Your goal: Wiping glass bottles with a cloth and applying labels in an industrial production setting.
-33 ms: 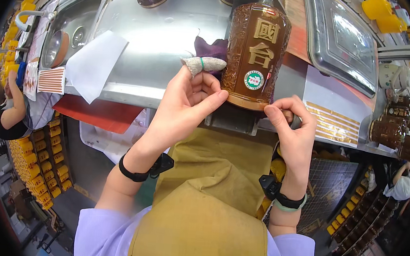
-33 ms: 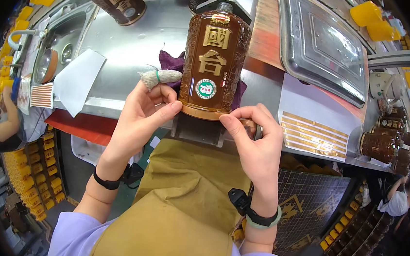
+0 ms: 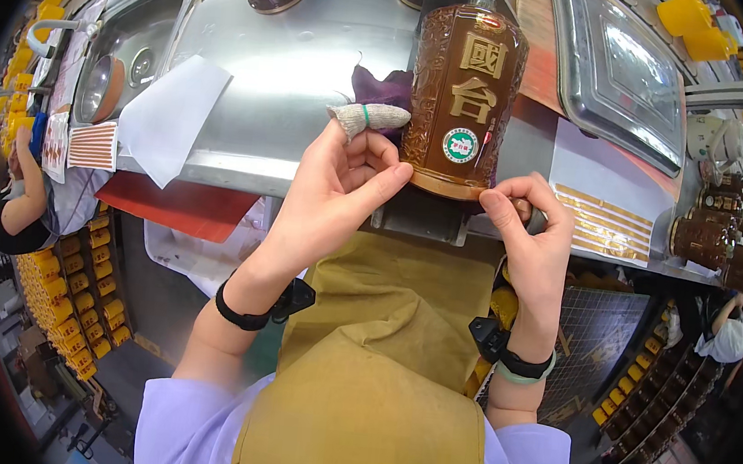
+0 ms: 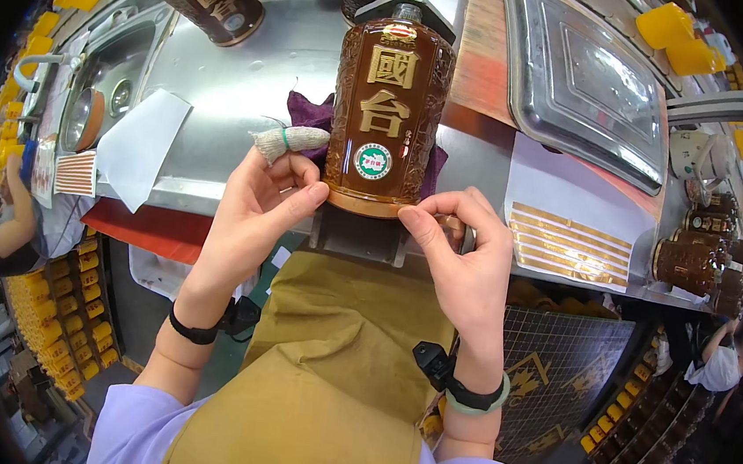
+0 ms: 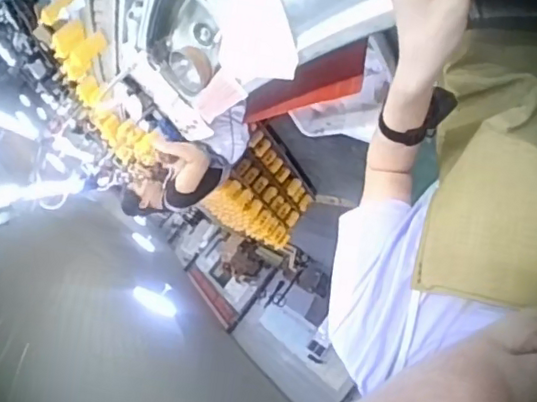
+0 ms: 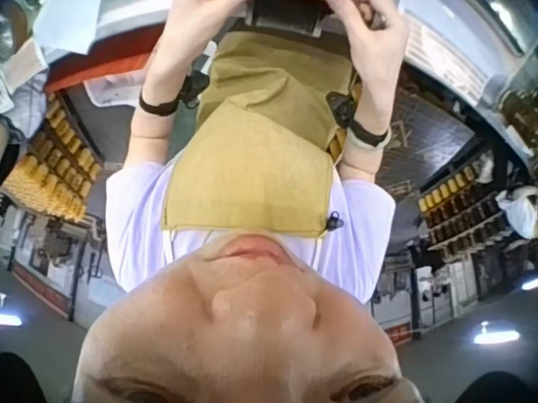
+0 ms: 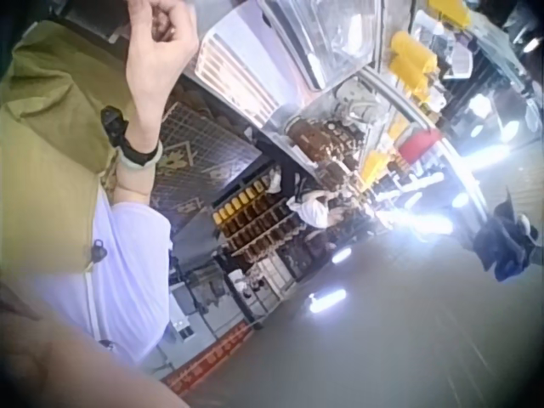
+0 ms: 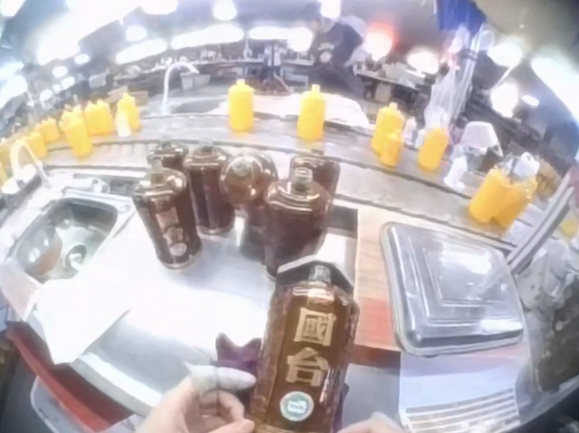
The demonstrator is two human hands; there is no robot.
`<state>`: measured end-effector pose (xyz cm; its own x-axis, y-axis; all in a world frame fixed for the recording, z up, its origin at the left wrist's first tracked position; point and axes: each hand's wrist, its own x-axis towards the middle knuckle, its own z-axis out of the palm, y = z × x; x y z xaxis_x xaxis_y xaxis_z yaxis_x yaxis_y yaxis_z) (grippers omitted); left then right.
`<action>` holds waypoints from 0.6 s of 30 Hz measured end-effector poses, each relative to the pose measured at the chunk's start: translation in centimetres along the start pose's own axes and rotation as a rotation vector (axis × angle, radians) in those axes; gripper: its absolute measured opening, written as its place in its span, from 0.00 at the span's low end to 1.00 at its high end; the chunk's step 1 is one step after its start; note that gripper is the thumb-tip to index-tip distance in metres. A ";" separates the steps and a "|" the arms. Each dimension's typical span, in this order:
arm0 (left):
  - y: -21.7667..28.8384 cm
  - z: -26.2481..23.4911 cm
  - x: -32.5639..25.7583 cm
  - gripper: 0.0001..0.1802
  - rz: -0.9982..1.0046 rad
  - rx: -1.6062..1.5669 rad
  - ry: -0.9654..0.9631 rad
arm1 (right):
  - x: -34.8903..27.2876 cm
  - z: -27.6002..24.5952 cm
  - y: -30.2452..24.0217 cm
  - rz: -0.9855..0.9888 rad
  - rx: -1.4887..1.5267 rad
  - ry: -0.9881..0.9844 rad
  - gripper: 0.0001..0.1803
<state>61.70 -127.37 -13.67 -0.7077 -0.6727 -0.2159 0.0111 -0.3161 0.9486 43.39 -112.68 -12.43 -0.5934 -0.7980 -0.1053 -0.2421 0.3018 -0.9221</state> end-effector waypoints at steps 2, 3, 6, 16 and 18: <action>-0.1 0.1 0.0 0.28 -0.001 0.003 0.004 | 0.1 0.1 0.2 0.001 0.031 0.019 0.11; -0.2 0.1 0.0 0.28 0.006 -0.011 0.004 | 0.1 0.2 0.2 0.003 0.032 0.014 0.11; -0.3 0.3 -0.1 0.27 0.016 -0.035 0.002 | 0.2 0.4 0.3 -0.014 0.039 0.034 0.11; -0.1 0.3 -0.2 0.25 0.024 -0.111 0.034 | -0.1 0.3 -0.2 0.021 0.051 0.008 0.10; 0.0 0.4 -0.2 0.25 0.013 -0.067 0.040 | -0.1 0.3 -0.2 0.025 0.047 0.011 0.10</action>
<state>61.57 -127.02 -13.56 -0.6782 -0.7032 -0.2137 0.0688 -0.3503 0.9341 43.71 -112.81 -12.36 -0.6071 -0.7848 -0.1247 -0.1910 0.2964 -0.9358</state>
